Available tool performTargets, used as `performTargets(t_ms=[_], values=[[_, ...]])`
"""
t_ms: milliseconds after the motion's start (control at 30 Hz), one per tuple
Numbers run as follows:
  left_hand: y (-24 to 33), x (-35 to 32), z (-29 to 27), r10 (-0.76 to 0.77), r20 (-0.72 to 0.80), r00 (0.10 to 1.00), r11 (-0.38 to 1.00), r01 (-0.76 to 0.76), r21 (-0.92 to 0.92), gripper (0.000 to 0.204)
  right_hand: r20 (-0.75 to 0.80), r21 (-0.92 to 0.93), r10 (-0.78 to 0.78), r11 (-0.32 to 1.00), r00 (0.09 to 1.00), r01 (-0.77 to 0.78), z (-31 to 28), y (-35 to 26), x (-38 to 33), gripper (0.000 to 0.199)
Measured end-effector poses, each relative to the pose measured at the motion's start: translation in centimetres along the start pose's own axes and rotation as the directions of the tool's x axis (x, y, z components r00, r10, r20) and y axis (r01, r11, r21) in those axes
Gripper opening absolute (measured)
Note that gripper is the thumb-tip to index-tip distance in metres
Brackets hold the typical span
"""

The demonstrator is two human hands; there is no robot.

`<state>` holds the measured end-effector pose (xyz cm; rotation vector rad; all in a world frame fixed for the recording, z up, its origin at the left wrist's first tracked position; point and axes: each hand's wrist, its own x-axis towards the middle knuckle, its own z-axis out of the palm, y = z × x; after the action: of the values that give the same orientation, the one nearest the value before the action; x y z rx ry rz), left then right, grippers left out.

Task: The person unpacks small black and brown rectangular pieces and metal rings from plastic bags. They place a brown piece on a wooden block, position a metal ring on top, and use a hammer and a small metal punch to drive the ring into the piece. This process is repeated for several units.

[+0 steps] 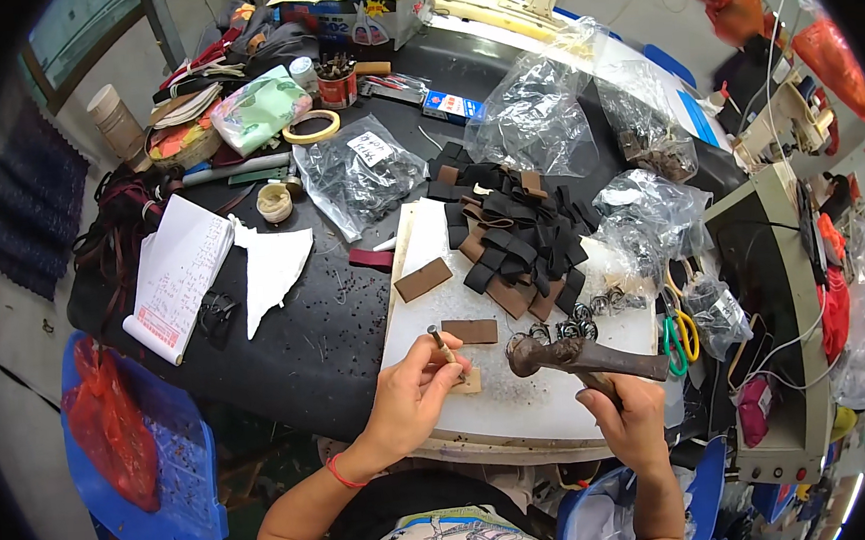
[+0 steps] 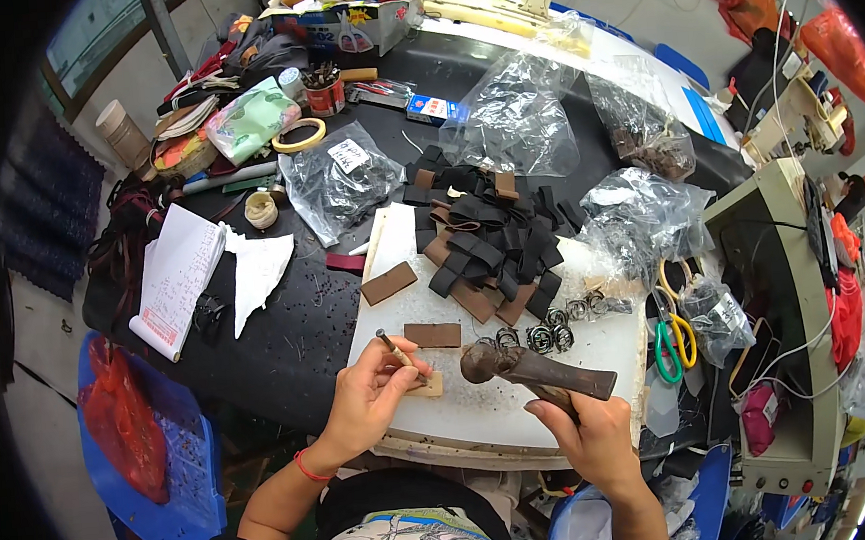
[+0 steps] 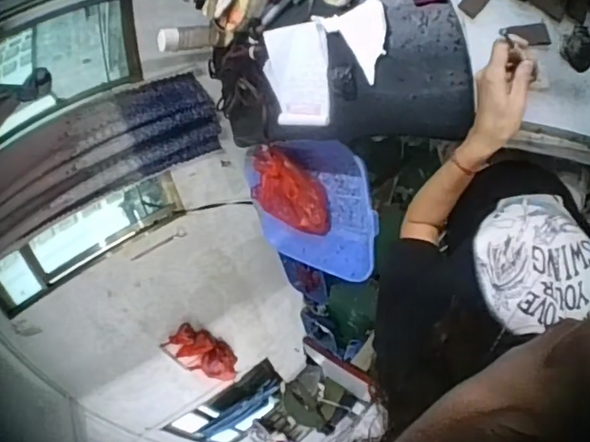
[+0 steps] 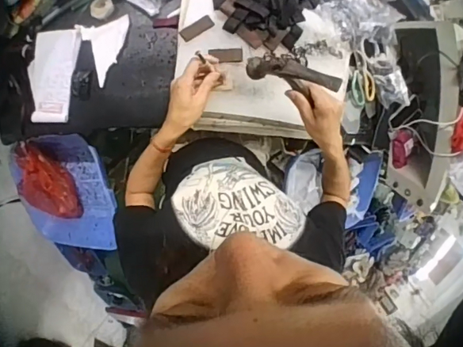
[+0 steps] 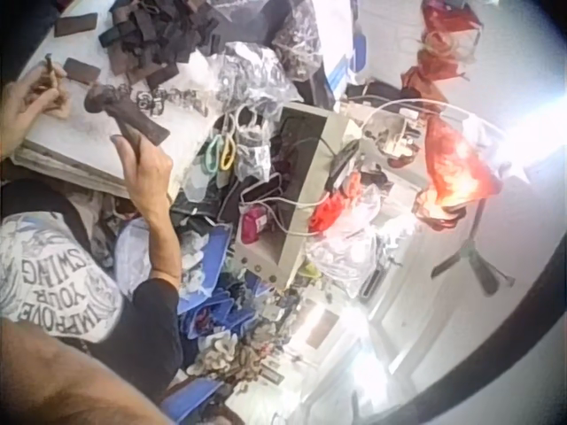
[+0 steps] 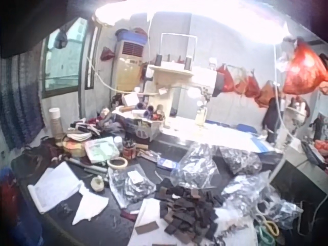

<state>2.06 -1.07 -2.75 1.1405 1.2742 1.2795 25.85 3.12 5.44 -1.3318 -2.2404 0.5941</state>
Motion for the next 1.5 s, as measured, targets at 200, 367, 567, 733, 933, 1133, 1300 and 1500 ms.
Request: performTargets(t_ms=[200, 367, 567, 733, 933, 1133, 1300, 1500], values=[[0.1, -0.4, 0.3, 0.099, 0.019, 0.995, 0.980, -0.101, 0.171, 0.015, 0.011, 0.040, 0.013, 0.999, 1.000, -0.013, 0.3, 0.0, 0.2, 0.012], [0.2, -0.6, 0.1, 0.303, 0.112, 0.946, 0.877, -0.323, 0.356, 0.022, -0.047, -0.055, -0.145, 0.988, 0.988, 0.143, -0.2, 0.0, 0.6, 0.007], [0.3, -0.5, 0.1, 0.321, 0.243, 0.916, 0.791, -0.400, 0.464, 0.023, -0.091, 0.016, -0.145, 0.989, 0.985, 0.147, -2.2, -2.5, 1.0, 0.023], [0.0, 1.0, -0.3, 0.171, 0.060, 0.983, 0.943, -0.181, 0.281, 0.024, -0.053, -0.228, -0.134, 0.966, 0.990, 0.119, -1.0, -1.0, 1.5, 0.025], [0.4, 1.4, -4.5, 0.276, -0.307, 0.911, 0.886, -0.117, 0.449, 0.024, -0.327, -0.377, 0.058, 0.907, 0.943, -0.186, 1.1, 6.3, -3.3, 0.028], [-0.4, 1.9, -7.2, 0.529, -0.178, 0.830, 0.452, -0.098, 0.886, 0.020, -0.402, -0.413, -0.145, 0.910, 0.904, -0.038, 2.9, 5.9, -2.5, 0.028], [1.6, -0.4, -3.4, 0.230, 0.098, 0.968, 0.764, -0.242, 0.599, 0.017, -0.102, -0.217, -0.362, 0.917, 0.926, 0.335, 7.8, 1.4, 1.4, 0.037], [2.6, -0.2, -2.8, 0.097, 0.233, 0.968, 0.692, -0.233, 0.683, 0.018, -0.255, -0.163, -0.328, 0.942, 0.909, 0.294, 9.1, 2.3, 2.6, 0.047]])
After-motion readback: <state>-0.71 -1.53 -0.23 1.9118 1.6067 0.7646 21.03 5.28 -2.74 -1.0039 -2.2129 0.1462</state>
